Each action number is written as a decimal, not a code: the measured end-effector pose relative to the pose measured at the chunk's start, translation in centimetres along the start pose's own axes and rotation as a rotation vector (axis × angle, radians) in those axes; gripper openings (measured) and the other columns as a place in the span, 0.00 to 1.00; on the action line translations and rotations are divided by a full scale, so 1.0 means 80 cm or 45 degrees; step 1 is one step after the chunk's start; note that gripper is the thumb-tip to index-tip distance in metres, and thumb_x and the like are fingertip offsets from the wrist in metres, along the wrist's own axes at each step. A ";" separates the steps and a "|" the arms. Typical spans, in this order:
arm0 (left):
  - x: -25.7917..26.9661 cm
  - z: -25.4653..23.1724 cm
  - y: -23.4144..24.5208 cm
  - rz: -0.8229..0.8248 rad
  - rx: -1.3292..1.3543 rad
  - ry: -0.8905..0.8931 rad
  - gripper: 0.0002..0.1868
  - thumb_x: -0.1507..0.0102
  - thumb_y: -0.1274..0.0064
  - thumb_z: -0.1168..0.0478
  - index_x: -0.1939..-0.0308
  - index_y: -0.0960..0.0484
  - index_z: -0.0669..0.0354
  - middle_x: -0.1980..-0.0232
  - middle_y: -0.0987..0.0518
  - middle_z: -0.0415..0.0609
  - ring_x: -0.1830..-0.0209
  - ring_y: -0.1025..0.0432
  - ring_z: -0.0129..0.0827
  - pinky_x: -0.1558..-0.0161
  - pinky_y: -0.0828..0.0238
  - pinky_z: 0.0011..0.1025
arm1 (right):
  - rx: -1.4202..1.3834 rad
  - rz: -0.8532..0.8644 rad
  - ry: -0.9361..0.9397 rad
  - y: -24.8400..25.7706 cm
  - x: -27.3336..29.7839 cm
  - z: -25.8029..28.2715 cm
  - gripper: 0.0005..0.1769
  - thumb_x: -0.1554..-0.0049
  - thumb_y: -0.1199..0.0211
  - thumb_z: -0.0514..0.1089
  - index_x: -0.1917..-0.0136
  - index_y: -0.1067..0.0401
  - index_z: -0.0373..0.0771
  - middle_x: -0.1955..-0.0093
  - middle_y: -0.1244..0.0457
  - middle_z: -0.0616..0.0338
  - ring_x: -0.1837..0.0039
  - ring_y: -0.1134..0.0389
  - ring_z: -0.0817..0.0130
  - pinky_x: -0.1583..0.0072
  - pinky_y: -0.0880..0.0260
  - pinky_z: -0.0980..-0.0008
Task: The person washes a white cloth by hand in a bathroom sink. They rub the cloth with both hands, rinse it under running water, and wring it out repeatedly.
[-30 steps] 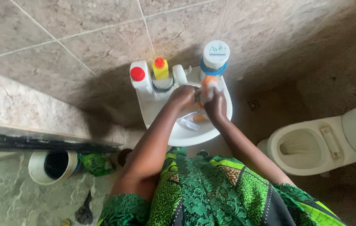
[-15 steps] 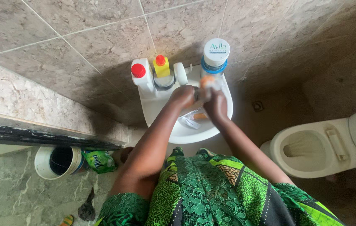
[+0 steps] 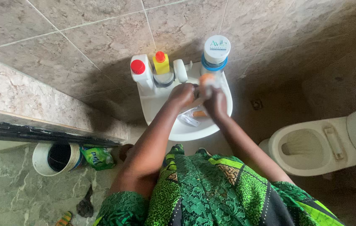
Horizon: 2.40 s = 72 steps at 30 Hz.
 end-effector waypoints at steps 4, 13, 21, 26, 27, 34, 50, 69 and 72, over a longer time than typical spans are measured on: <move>0.006 -0.009 0.005 0.038 -0.031 0.056 0.14 0.37 0.47 0.55 0.49 0.13 0.49 0.50 0.16 0.60 0.48 0.22 0.53 0.46 0.27 0.46 | 0.108 0.022 0.070 0.001 -0.003 0.004 0.23 0.56 0.27 0.40 0.46 0.23 0.32 0.50 0.31 0.35 0.45 0.29 0.39 0.44 0.30 0.50; 0.011 -0.019 0.001 -0.031 -0.089 -0.070 0.17 0.40 0.47 0.58 0.47 0.15 0.47 0.51 0.16 0.58 0.49 0.22 0.53 0.46 0.27 0.46 | 0.033 -0.091 -0.110 0.019 -0.025 -0.037 0.14 0.48 0.35 0.41 0.49 0.23 0.34 0.51 0.31 0.36 0.47 0.28 0.41 0.48 0.28 0.49; 0.005 -0.013 -0.001 -0.029 -0.100 -0.120 0.17 0.39 0.48 0.55 0.47 0.15 0.48 0.50 0.17 0.58 0.50 0.22 0.55 0.50 0.27 0.48 | -0.108 -0.034 0.025 -0.006 -0.021 -0.038 0.18 0.48 0.32 0.46 0.47 0.23 0.33 0.52 0.30 0.39 0.47 0.28 0.47 0.45 0.28 0.55; 0.028 -0.026 0.011 0.041 0.010 -0.109 0.22 0.40 0.43 0.46 0.44 0.16 0.45 0.53 0.16 0.56 0.53 0.21 0.51 0.50 0.27 0.45 | -0.664 0.024 -0.262 -0.013 -0.058 -0.144 0.22 0.46 0.30 0.47 0.42 0.26 0.34 0.49 0.30 0.54 0.47 0.30 0.71 0.46 0.29 0.68; 0.032 -0.028 0.013 0.075 0.043 -0.110 0.23 0.40 0.43 0.43 0.44 0.15 0.46 0.53 0.15 0.56 0.53 0.21 0.51 0.49 0.27 0.45 | -0.658 0.054 -0.265 -0.012 -0.059 -0.143 0.23 0.47 0.29 0.46 0.41 0.26 0.34 0.48 0.30 0.55 0.47 0.29 0.71 0.46 0.28 0.68; 0.043 -0.013 0.030 0.002 0.148 -0.077 0.28 0.43 0.41 0.37 0.48 0.15 0.49 0.55 0.15 0.56 0.55 0.20 0.50 0.53 0.27 0.44 | -0.192 0.211 -0.277 0.052 -0.046 -0.042 0.29 0.56 0.24 0.45 0.41 0.25 0.39 0.47 0.29 0.47 0.45 0.26 0.57 0.45 0.28 0.61; 0.009 -0.008 0.018 -0.117 -0.028 -0.095 0.19 0.40 0.41 0.47 0.56 0.14 0.58 0.57 0.17 0.64 0.55 0.22 0.58 0.53 0.26 0.49 | -0.637 0.024 -0.411 -0.003 -0.068 -0.091 0.17 0.50 0.32 0.43 0.49 0.21 0.31 0.54 0.27 0.44 0.49 0.24 0.50 0.50 0.26 0.57; 0.017 -0.007 0.017 -0.037 -0.120 0.017 0.20 0.40 0.41 0.46 0.55 0.14 0.57 0.56 0.16 0.62 0.54 0.21 0.56 0.50 0.26 0.49 | -0.175 -0.088 -0.240 0.020 -0.041 -0.031 0.24 0.52 0.26 0.51 0.47 0.22 0.34 0.52 0.30 0.38 0.47 0.27 0.44 0.48 0.29 0.53; 0.011 0.001 0.016 -0.104 -0.099 -0.023 0.17 0.39 0.43 0.49 0.55 0.14 0.57 0.55 0.17 0.63 0.53 0.22 0.57 0.51 0.26 0.50 | -0.110 -0.096 0.095 0.018 -0.019 0.017 0.28 0.60 0.22 0.49 0.49 0.22 0.32 0.53 0.30 0.36 0.49 0.27 0.40 0.48 0.29 0.53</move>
Point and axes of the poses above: each hand's wrist, its own x-axis away from the middle knuckle, its own y-axis out of the back of the hand, z = x × y, the point moved 7 cm from there along -x, towards the middle knuckle
